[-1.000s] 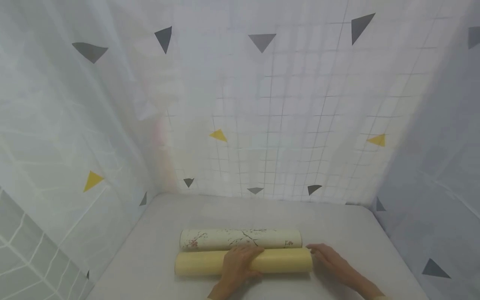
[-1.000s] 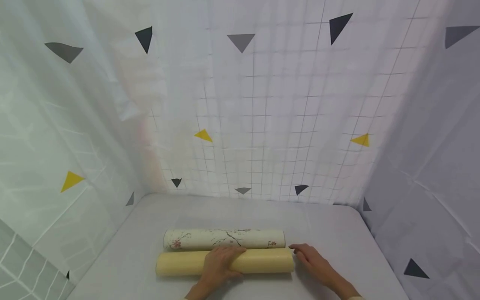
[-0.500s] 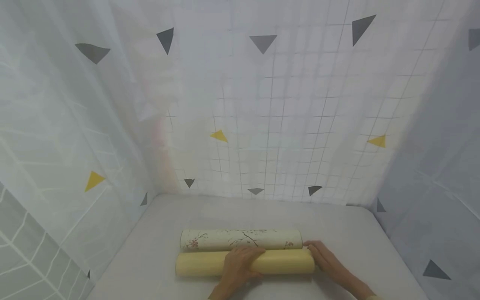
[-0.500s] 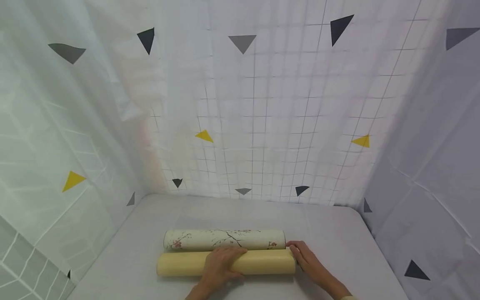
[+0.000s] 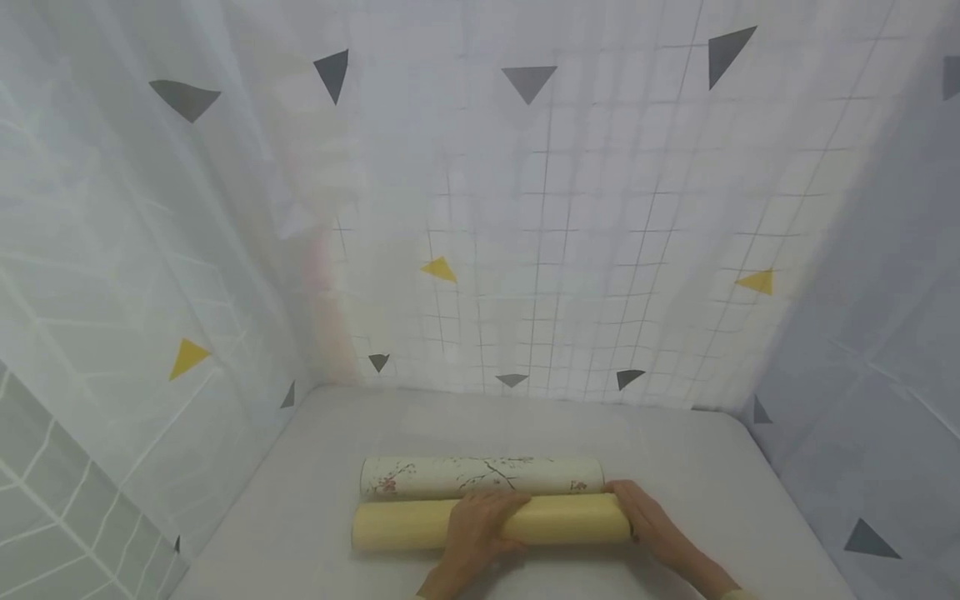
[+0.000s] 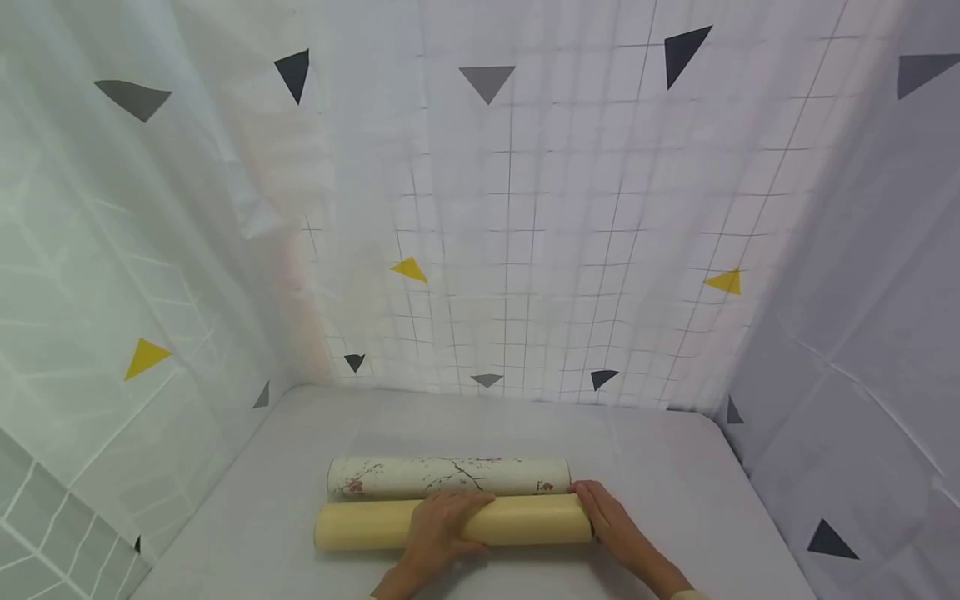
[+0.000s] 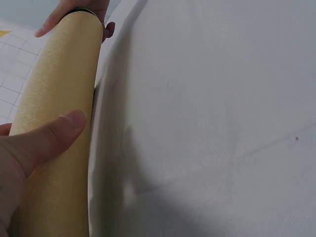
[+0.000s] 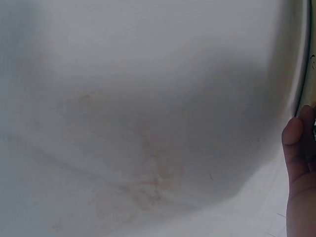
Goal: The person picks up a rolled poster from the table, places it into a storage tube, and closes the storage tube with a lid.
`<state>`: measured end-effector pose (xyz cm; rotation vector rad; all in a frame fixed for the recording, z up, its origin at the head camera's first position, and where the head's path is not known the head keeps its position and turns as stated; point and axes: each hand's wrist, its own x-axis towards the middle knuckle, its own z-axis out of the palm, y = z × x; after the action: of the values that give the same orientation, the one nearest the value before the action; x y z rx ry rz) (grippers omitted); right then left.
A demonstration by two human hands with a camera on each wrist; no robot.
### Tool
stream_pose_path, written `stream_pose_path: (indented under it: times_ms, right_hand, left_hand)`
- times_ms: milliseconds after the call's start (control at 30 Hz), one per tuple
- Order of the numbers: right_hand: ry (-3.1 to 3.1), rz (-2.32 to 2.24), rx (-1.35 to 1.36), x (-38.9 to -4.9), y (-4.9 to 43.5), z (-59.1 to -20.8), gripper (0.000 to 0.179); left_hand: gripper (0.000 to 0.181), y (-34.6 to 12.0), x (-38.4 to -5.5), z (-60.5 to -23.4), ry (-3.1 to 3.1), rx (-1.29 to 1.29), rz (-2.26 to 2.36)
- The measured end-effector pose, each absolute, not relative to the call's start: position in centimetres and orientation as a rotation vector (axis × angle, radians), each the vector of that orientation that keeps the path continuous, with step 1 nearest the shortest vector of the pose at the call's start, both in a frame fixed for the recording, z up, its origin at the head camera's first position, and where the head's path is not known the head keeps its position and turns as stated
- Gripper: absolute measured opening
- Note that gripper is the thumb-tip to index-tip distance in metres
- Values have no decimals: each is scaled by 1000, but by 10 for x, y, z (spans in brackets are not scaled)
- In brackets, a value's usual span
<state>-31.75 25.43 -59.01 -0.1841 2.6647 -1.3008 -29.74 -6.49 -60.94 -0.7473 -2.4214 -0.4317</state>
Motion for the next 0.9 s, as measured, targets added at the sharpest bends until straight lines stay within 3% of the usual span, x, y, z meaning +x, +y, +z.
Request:
stream_pose_path:
  times_ms: [533, 900]
  right_hand:
    - [2729, -1245, -212, -315, 245, -597, 49]
    - [2573, -1444, -177, -319, 244, -586, 46]
  left_hand:
    - [79, -64, -296, -609, -2406, -741, -430]
    - [77, -63, -297, -609, -2397, -719, -479]
